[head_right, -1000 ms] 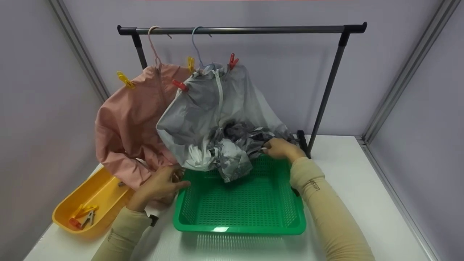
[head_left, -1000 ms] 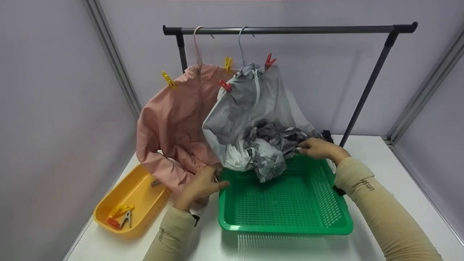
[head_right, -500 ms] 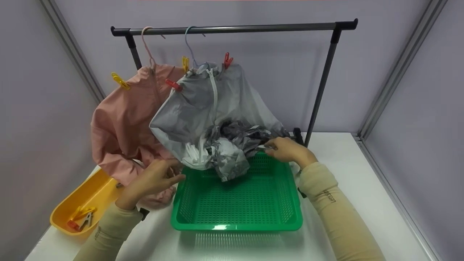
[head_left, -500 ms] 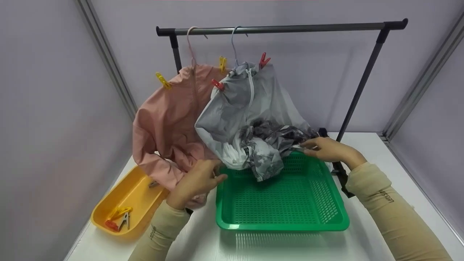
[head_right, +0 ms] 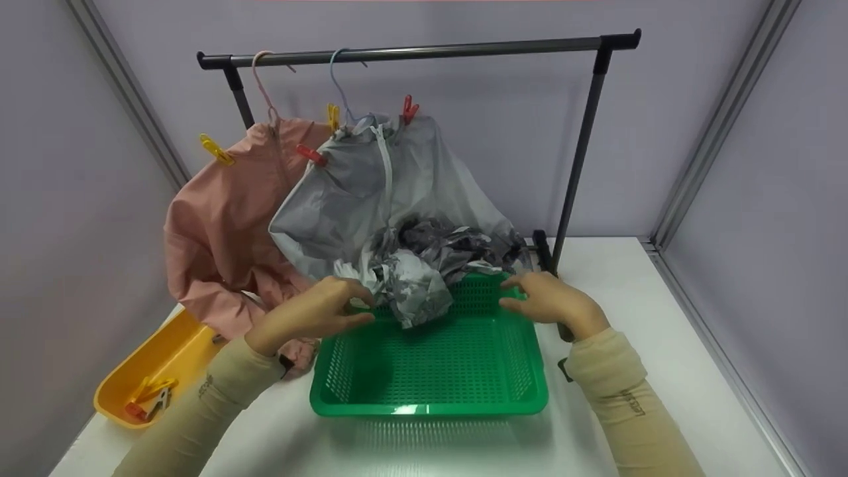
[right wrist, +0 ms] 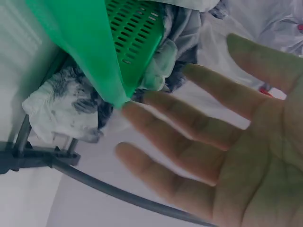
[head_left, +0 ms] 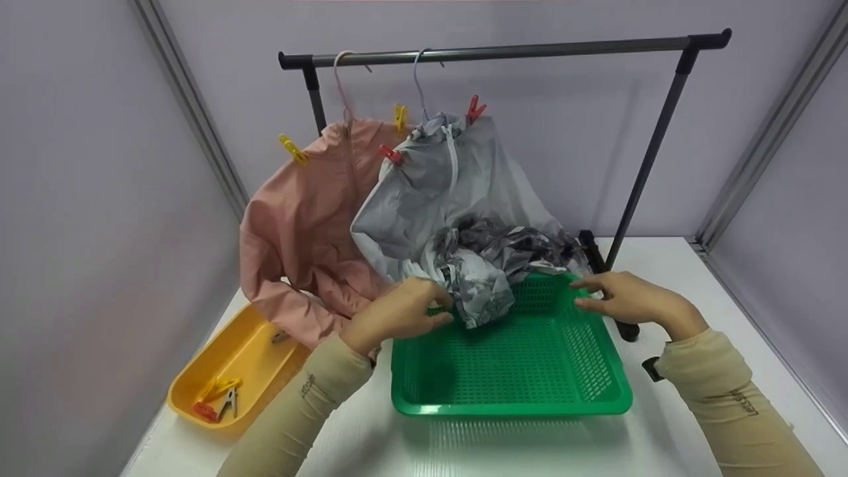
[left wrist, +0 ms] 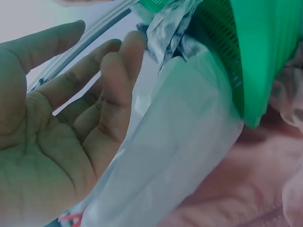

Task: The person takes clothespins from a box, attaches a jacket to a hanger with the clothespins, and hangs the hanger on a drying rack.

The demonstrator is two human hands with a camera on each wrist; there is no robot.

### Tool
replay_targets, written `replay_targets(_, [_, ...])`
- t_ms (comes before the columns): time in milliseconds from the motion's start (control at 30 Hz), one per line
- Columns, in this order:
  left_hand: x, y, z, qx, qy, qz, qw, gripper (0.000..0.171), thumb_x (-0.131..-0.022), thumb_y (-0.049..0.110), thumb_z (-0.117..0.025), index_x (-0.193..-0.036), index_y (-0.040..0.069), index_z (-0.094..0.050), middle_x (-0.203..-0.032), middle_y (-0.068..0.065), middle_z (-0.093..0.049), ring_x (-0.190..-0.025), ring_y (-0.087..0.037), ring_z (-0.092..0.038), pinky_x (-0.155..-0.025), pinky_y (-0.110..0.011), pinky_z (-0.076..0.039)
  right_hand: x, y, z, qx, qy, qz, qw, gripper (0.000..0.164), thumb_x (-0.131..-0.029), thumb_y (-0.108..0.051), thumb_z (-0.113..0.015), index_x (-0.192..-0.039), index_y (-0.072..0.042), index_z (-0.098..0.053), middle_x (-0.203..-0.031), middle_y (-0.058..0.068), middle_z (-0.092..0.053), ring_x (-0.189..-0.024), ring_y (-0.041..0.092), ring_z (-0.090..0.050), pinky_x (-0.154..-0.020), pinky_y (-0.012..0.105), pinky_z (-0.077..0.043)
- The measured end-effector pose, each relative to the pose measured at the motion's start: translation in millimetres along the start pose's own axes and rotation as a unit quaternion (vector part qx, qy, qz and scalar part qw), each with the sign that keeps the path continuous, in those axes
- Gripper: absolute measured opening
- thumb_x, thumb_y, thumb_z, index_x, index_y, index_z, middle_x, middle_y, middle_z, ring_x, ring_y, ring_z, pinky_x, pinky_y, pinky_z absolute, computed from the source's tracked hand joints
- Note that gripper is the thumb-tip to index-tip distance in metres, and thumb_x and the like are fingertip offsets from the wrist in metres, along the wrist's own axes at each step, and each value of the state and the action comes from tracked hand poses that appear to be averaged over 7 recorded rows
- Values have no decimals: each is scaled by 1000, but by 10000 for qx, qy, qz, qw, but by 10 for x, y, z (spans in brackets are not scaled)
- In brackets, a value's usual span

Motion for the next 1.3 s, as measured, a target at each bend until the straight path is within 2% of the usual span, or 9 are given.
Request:
replay_targets(133, [-185,-91,-42,-214,-531,254,9980,23,-104,19,-71,-115,0,-78,-106,-17,-79,-95,-33,-75,-86,-50,-60,127,11,-83,136,-39,-119,9998,51,-110,-31,-62,-149,3,-59,-120,24,-75,-89,30,-73,-91,57,-58])
replay_targets(200, [-252,-141,-68,-362,-744,345,9960,24,-104,20,-71,-117,1,-77,-107,-18,-79,-97,-34,-74,-88,-51,-59,176,27,-153,139,-73,-161,9997,51,-109,-30,-63,-147,4,-60,-120,22,-75,-90,32,-74,-93,58,-57])
replay_targets(300, [-320,-211,-108,-414,-975,489,9932,24,-103,19,-71,-117,0,-76,-111,-19,-78,-104,-37,-74,-93,-54,-58,225,61,-268,82,-200,-230,9995,53,-108,-30,-65,-148,4,-59,-128,26,-73,-105,43,-74,-95,61,-58])
replay_targets(367, [-356,-260,-128,-358,-1008,582,9926,29,-103,19,-71,-124,0,-74,-119,-21,-77,-113,-40,-73,-99,-56,-57,242,85,-333,99,-260,-212,9994,54,-107,-29,-68,-149,4,-59,-137,29,-68,-120,49,-69,-96,62,-58])
replay_targets(600, [-457,-502,-122,-459,-693,974,9918,46,-105,20,-68,-144,-2,-60,-141,-27,-66,-138,-45,-59,-115,-57,-48,248,121,-407,-309,-229,-266,9989,58,-102,-20,-74,-151,6,-56,-131,29,-70,-115,46,-72,-91,54,-62])
replay_targets(767, [-454,-753,-94,-491,-682,1417,9863,53,-109,25,-62,-155,-1,-50,-156,-30,-53,-142,-46,-56,-117,-58,-46,261,148,-403,-478,-155,-284,9983,60,-101,-19,-75,-152,6,-55,-136,30,-69,-116,45,-73,-90,52,-63])
replay_targets(967, [-370,-1097,-126,-248,-1042,2058,9727,59,-116,39,-44,-163,3,-42,-163,-27,-47,-152,-45,-45,-125,-59,-37,288,179,-399,-501,-130,-254,9983,61,-102,-19,-74,-153,5,-53,-144,31,-64,-116,45,-73,-92,52,-63])
replay_targets(1200, [-299,-1333,-203,8,-1233,2284,9657,66,-117,49,-31,-159,2,-48,-161,-26,-51,-152,-47,-45,-127,-59,-34,317,193,-390,-403,-93,-183,9990,61,-101,-21,-75,-153,5,-54,-148,31,-61,-115,46,-73,-90,51,-63])
replay_targets(1300, [-306,-1328,-197,-20,-1035,2203,9699,63,-116,48,-36,-146,-1,-63,-142,-27,-66,-137,-46,-60,-117,-58,-45,333,212,-391,-442,-74,-260,9987,61,-102,-21,-74,-153,4,-53,-149,31,-60,-117,47,-72,-91,51,-63])
Point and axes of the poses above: each hand's wrist, its own x-axis away from the middle knuckle, its own z-axis out of the back of the hand, y = z × x, the point moved 2 cm from there along -x, towards the middle knuckle
